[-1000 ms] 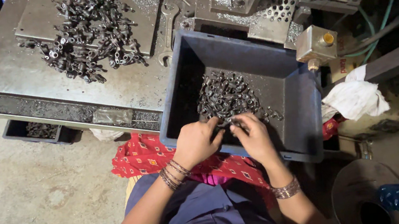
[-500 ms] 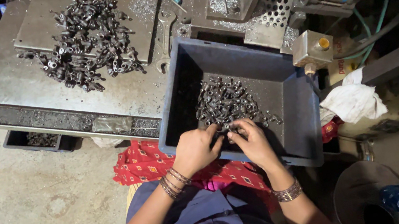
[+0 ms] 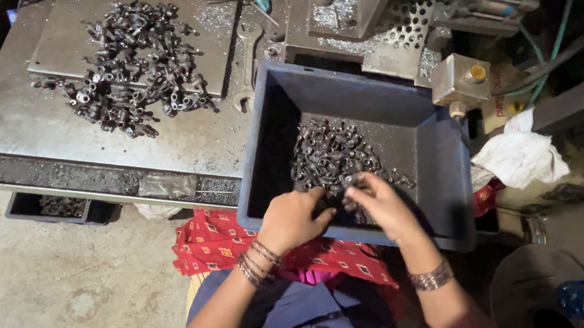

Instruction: The person picks small metal parts from a blue bin and places them into a perforated metal fixture on a workbench. The person repeatedly transfers parts one by one, occasionally adjusting the fixture and the bin.

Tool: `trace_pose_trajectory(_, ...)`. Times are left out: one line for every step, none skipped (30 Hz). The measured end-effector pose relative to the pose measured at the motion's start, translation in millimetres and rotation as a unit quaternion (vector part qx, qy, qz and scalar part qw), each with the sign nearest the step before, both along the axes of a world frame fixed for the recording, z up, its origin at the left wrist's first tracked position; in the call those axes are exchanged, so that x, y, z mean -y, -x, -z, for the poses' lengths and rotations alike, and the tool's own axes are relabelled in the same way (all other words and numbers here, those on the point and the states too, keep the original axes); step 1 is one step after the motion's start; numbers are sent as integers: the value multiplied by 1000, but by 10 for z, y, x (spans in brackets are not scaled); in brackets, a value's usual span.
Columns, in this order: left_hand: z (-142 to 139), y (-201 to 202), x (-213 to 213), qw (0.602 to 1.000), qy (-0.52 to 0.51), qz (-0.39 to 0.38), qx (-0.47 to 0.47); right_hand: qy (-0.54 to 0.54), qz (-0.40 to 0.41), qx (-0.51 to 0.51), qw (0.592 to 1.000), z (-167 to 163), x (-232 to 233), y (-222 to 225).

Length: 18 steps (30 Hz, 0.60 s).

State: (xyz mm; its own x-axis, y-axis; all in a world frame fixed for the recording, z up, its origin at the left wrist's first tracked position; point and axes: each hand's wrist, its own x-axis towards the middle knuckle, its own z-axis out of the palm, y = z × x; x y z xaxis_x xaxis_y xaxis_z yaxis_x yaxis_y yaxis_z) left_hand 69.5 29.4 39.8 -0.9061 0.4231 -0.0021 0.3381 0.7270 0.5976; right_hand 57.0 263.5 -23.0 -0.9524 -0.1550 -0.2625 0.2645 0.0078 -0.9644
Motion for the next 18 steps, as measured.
trace_pose_trajectory(1, 20, 3, 1000, -5, 3, 6, -3, -1, -16, 1000, -55, -40, 79)
trace_pose_trajectory(4, 36, 4, 1000, -10, 5, 12, -5, -1, -32, 999, -123, -77, 169)
trace_pose_trajectory(9, 46, 3, 1000, -14, 8, 17, 0, 5, -58, 998, -214, -129, 285)
trace_pose_trajectory(16, 42, -4, 1000, -9, -4, 13, 5, 13, -84, 996, -309, -167, 422)
trace_pose_trajectory(24, 30, -17, 1000, -4, -14, 9, -28, 63, -64, 996, -415, -225, 552)
trace_pose_trajectory(31, 22, -26, 1000, 2, -23, 4, -61, 114, -44, 991, -524, -279, 724)
trace_pose_trajectory(36, 19, -34, 999, -6, -31, -9, 70, 144, -38, 986, -618, -285, 967)
trace_pose_trajectory(42, 9, -39, 999, -13, -40, -22, 199, 172, -32, 964, -713, -300, 1209)
trace_pose_trajectory(46, -2, -45, 998, -21, -48, -35, 214, 183, -56, 958, -787, -309, 1424)
trace_pose_trajectory(45, -8, -47, 997, -31, -52, -47, 229, 194, -81, 951, -860, -320, 1645)
trace_pose_trajectory(42, -17, -44, 996, -40, -57, -60, 217, 178, -107, 954, -930, -326, 1868)
trace_pose_trajectory(36, -20, -44, 994, -51, -61, -74, 205, 163, -134, 956, -991, -331, 2080)
trace_pose_trajectory(27, -22, -48, 994, -54, -63, -75, 198, 180, -128, 955, -1040, -325, 2290)
trace_pose_trajectory(18, -26, -49, 993, -57, -66, -75, 191, 196, -122, 954, -1081, -327, 2478)
trace_pose_trajectory(8, -22, -44, 993, -59, -69, -76, 198, 216, -105, 950, -1107, -348, 2625)
trace_pose_trajectory(-1, -29, -45, 993, -60, -72, -73, 205, 235, -86, 946, -1115, -367, 2747)
trace_pose_trajectory(-8, -33, -51, 993, -61, -76, -71, 212, 253, -67, 941, -1123, -380, 2875)
trace_pose_trajectory(-14, -26, -51, 992, -61, -80, -70, 236, 247, -65, 937, -1136, -401, 2996)
